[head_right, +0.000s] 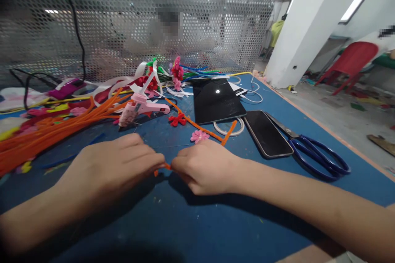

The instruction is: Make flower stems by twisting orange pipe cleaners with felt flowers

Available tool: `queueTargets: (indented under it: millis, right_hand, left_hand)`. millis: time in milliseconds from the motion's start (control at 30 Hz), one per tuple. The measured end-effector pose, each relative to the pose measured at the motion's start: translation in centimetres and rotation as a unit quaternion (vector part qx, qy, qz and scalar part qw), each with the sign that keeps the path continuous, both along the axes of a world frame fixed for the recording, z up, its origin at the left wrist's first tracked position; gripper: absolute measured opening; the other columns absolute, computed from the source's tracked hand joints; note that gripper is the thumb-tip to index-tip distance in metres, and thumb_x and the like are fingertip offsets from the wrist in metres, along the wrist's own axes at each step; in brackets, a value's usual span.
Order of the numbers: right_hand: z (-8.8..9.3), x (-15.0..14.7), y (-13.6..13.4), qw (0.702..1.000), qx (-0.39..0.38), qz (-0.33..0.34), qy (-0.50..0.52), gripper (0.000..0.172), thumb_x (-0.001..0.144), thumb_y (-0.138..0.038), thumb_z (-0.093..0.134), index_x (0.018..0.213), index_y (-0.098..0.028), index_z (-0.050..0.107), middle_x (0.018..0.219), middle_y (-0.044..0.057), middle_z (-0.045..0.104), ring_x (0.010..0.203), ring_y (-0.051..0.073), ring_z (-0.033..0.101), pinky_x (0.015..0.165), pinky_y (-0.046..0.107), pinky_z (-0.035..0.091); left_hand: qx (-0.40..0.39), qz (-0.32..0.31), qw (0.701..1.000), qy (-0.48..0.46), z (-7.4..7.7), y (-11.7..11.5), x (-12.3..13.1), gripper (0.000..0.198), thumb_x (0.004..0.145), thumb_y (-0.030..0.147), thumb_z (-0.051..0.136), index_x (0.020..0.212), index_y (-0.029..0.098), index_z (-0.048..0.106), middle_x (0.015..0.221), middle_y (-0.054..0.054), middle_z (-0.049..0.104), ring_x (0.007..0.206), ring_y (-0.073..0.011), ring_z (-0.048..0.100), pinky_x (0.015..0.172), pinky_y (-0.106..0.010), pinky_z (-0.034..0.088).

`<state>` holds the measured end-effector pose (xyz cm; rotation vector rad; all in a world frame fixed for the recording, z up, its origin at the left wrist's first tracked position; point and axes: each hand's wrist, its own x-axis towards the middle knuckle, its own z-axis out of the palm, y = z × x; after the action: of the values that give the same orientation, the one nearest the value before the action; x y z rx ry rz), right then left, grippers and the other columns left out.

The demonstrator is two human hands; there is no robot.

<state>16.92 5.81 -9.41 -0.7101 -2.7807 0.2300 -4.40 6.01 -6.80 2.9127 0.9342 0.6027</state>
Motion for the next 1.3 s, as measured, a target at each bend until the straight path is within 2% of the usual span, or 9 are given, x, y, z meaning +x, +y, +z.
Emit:
queueTargets:
  millis: [133,267,467,533,600,733,900,1000,1300]
  right_hand:
    - [-0.7,-0.1,-0.1,0.99,0.079,0.106,-0.049,0.013,0.079,-0.014,0.045,0.08,-0.015,0.058,0.068,0.002,0.057,0.052,0.012,0.042,0.048,0.029,0.022]
    - [-0.9,-0.4,-0.9,0.982,0.103,0.158,-0.007,0.016,0.083,-0.015,0.041,0.081,-0.016,0.057,0.065,0.001,0.054,0.053,0.012,0.042,0.047,0.029,0.024]
    - [-0.3,-0.4,-1.3,0.972,0.142,0.022,0.188,0.025,0.088,-0.018,0.037,0.071,-0.016,0.055,0.053,-0.002,0.049,0.047,0.01,0.041,0.047,0.025,0.027]
    - [-0.5,-0.4,-1.1,0.963,0.124,-0.036,0.237,0.021,0.087,-0.017,0.04,0.075,-0.015,0.056,0.057,-0.001,0.054,0.05,0.009,0.045,0.049,0.023,0.031]
    - [-0.6,-0.4,-0.8,0.954,0.091,-0.092,0.272,0.018,0.086,-0.016,0.042,0.077,-0.014,0.058,0.064,0.001,0.059,0.056,0.009,0.05,0.055,0.021,0.036]
    - [-0.7,-0.3,-0.2,0.95,0.024,-0.155,0.269,0.021,0.086,-0.017,0.045,0.07,-0.014,0.058,0.06,0.0,0.056,0.054,0.008,0.047,0.055,0.02,0.034]
    - [-0.4,-0.1,0.0,0.966,-0.093,-0.11,0.216,0.023,0.088,-0.02,0.042,0.07,-0.015,0.057,0.056,-0.003,0.049,0.052,0.007,0.041,0.053,0.019,0.03]
    - [-0.6,-0.2,-0.1,0.972,-0.139,-0.085,0.172,0.025,0.089,-0.021,0.039,0.07,-0.015,0.055,0.057,-0.002,0.05,0.052,0.007,0.043,0.052,0.019,0.031]
    - [-2.2,0.3,-0.5,0.993,0.027,-0.102,0.048,0.021,0.089,-0.024,0.041,0.097,-0.014,0.057,0.091,0.008,0.061,0.089,0.019,0.054,0.081,0.034,0.042]
  left_hand:
    - [-0.248,-0.024,0.965,0.086,1.2,0.5,0.9,0.014,0.08,0.023,0.056,0.072,0.023,0.068,0.069,0.002,0.066,0.064,-0.012,0.06,0.056,-0.017,0.04]
    - [-0.539,-0.033,0.842,0.002,0.0,1.3,0.4,0.013,0.078,0.024,0.058,0.071,0.018,0.068,0.065,0.001,0.065,0.06,-0.0108,0.057,0.055,-0.017,0.041]
    - [-0.66,0.04,0.707,-0.25,-2.0,0.8,1.2,0.023,0.072,0.036,0.065,0.069,0.014,0.06,0.057,0.003,0.056,0.043,-0.0044,0.041,0.04,-0.015,0.03]
    - [-0.608,0.068,0.731,-0.302,-2.2,0.2,1.8,0.023,0.075,0.037,0.061,0.07,0.015,0.057,0.056,0.004,0.054,0.041,-0.0038,0.039,0.039,-0.014,0.028]
    - [-0.5,0.087,0.812,-0.289,-2.2,-0.4,2.1,0.021,0.08,0.034,0.056,0.071,0.015,0.058,0.058,0.003,0.056,0.042,-0.0047,0.043,0.041,-0.016,0.032]
    - [-0.09,-0.005,0.987,-0.136,-2.5,-1.6,1.2,0.012,0.084,0.023,0.052,0.083,0.02,0.064,0.071,0.001,0.066,0.062,-0.0108,0.059,0.056,-0.021,0.043]
    - [0.281,-0.103,0.953,-0.057,-3.1,-1.5,-0.1,0.021,0.087,0.016,0.046,0.093,0.025,0.064,0.089,0.003,0.07,0.087,-0.0154,0.059,0.071,-0.029,0.045]
    - [0.323,-0.111,0.939,-0.048,-3.4,-0.2,-0.4,0.02,0.085,0.015,0.048,0.096,0.023,0.063,0.094,0.001,0.069,0.094,-0.0165,0.057,0.081,-0.032,0.043]
    - [0.119,-0.054,0.991,0.041,-4.4,1.4,-0.1,0.022,0.091,0.019,0.037,0.093,0.019,0.059,0.078,-0.001,0.064,0.07,-0.0134,0.056,0.06,-0.025,0.039]
